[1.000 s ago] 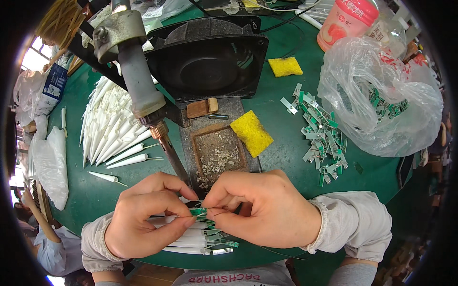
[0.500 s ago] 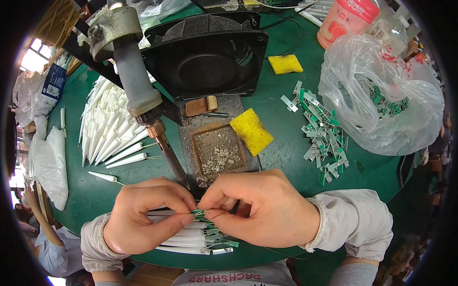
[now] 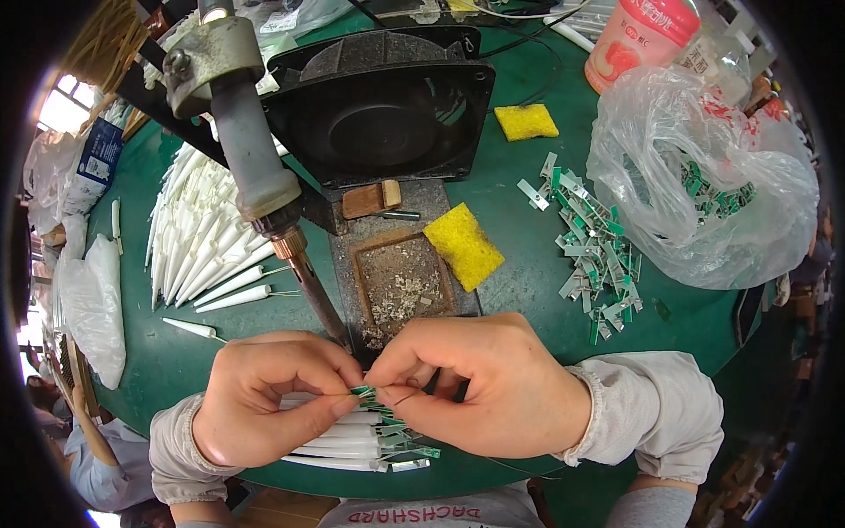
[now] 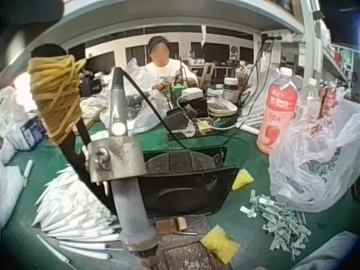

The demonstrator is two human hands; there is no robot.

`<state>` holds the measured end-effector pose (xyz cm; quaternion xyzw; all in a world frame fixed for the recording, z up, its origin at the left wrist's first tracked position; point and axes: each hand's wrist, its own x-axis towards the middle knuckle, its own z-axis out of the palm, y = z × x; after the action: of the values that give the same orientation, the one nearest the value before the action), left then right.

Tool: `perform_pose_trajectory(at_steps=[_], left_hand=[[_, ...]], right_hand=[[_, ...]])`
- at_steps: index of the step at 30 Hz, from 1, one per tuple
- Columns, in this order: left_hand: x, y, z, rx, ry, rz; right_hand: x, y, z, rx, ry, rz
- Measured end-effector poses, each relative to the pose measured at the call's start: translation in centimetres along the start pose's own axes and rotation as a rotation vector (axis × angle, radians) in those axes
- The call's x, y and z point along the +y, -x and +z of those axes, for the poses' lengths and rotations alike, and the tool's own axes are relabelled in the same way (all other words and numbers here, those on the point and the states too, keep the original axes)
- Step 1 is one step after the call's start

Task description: The person attaches wires from white tubes onto circuit boards using a stationary soldering iron and stacks the assembled pieces on the table.

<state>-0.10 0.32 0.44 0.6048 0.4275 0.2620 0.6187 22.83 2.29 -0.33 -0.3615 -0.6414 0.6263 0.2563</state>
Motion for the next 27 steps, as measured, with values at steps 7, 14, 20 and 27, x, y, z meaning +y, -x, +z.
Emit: perform_pose_trajectory(at_steps=[7, 14, 20, 27], left_hand=[[0.23, -0.19, -0.3, -0.025, -0.096, 0.107], [0.29, 0.04, 0.06, -0.025, -0.035, -0.032], [0.21, 0.15, 0.15, -0.02, -0.019, -0.035], [-0.06, 0.09, 0.08, -0.04, -0.022, -0.026]], right_hand=[[0.07, 0.0, 0.01, 0.005, -0.012, -0.005], [-0.1, -0.02, 0.02, -0.006, 0.026, -0.016], [0.19, -0.03, 0.11, 0.0, -0.006, 0.008], [0.3, -0.22, 0.05, -0.003, 0.087, -0.084]])
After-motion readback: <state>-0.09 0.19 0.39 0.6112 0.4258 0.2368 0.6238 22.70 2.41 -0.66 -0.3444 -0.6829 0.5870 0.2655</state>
